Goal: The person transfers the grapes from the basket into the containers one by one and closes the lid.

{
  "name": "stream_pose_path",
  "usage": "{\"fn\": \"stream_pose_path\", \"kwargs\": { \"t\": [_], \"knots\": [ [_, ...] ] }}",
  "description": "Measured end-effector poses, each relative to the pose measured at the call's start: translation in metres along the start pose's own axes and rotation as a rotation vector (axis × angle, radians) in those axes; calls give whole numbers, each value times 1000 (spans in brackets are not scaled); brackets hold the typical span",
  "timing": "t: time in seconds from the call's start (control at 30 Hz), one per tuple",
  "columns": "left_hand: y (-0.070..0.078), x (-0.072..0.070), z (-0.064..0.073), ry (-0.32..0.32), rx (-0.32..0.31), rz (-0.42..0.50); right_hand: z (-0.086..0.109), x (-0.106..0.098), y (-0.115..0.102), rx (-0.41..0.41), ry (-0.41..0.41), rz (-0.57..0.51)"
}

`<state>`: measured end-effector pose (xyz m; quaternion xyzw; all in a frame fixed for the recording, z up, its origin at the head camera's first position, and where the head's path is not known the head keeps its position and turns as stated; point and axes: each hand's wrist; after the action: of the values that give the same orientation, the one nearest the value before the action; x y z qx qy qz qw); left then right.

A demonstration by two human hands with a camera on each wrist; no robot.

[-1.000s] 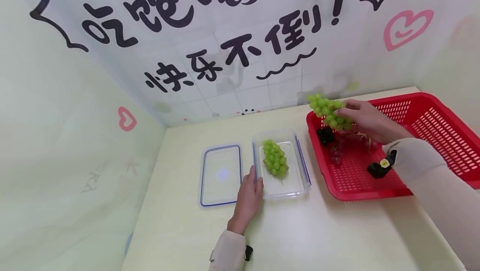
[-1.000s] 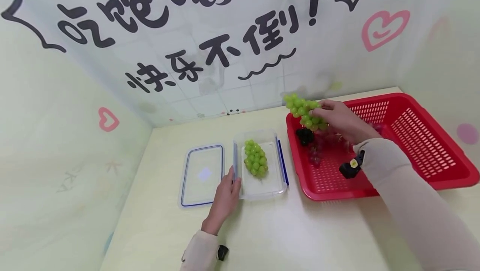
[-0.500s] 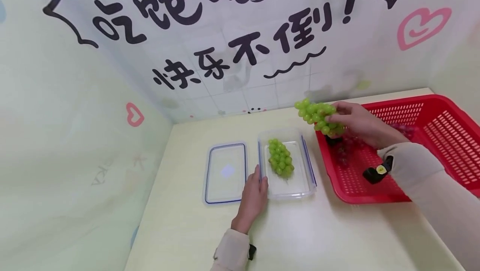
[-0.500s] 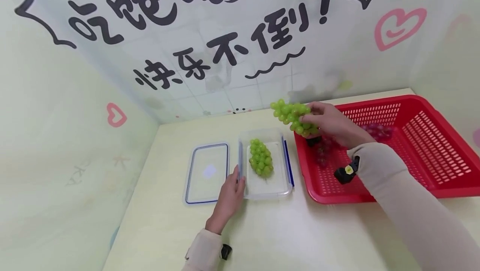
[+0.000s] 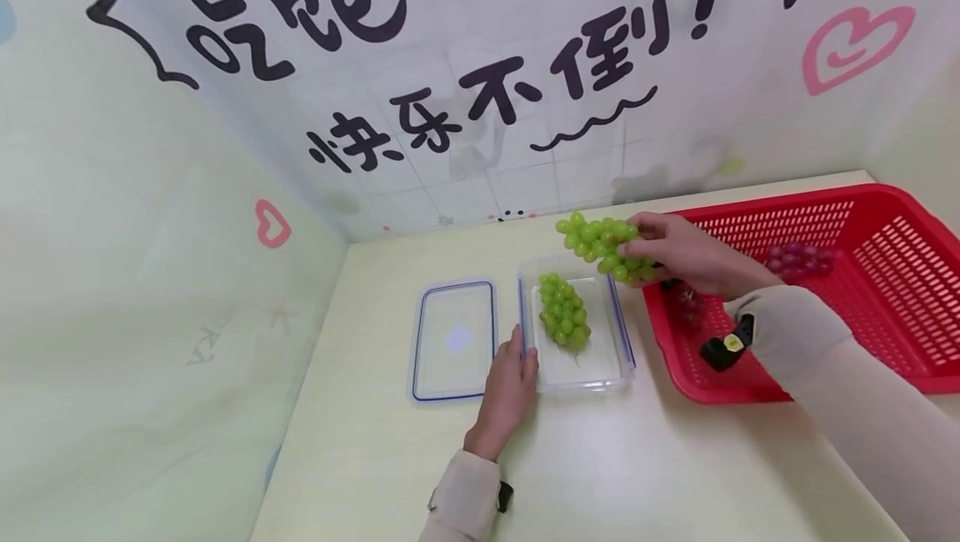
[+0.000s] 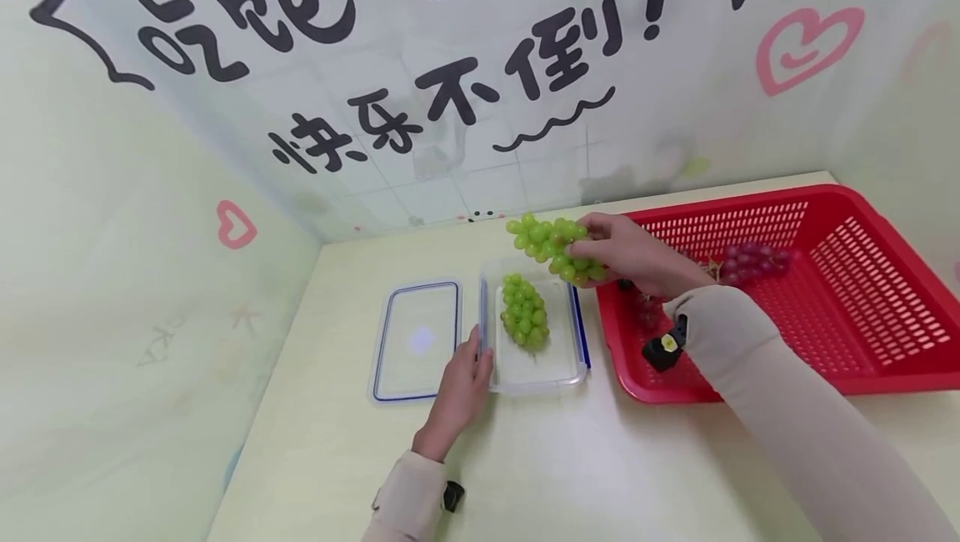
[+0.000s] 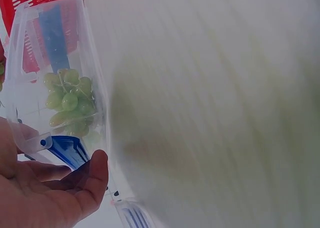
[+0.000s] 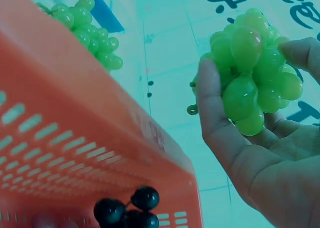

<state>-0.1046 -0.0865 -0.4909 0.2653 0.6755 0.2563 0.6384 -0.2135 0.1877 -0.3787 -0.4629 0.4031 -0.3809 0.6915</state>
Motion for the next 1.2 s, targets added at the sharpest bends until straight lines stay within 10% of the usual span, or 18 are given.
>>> {"fn": "stream_pose_path", "kwargs": {
  "t": [1.2],
  "knots": [
    [-1,-1,0,41,21,-13,-17,51,11,73,-212,137]
  ]
}}
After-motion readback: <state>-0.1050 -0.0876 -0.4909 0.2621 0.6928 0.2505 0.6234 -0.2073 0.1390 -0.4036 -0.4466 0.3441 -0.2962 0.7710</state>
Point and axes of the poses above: each hand's wrist, its own z-axis away from the middle knuckle, its own x-axis out of the palm, y = z × x, and after that the axes turned 6 degrees about y, right-handed
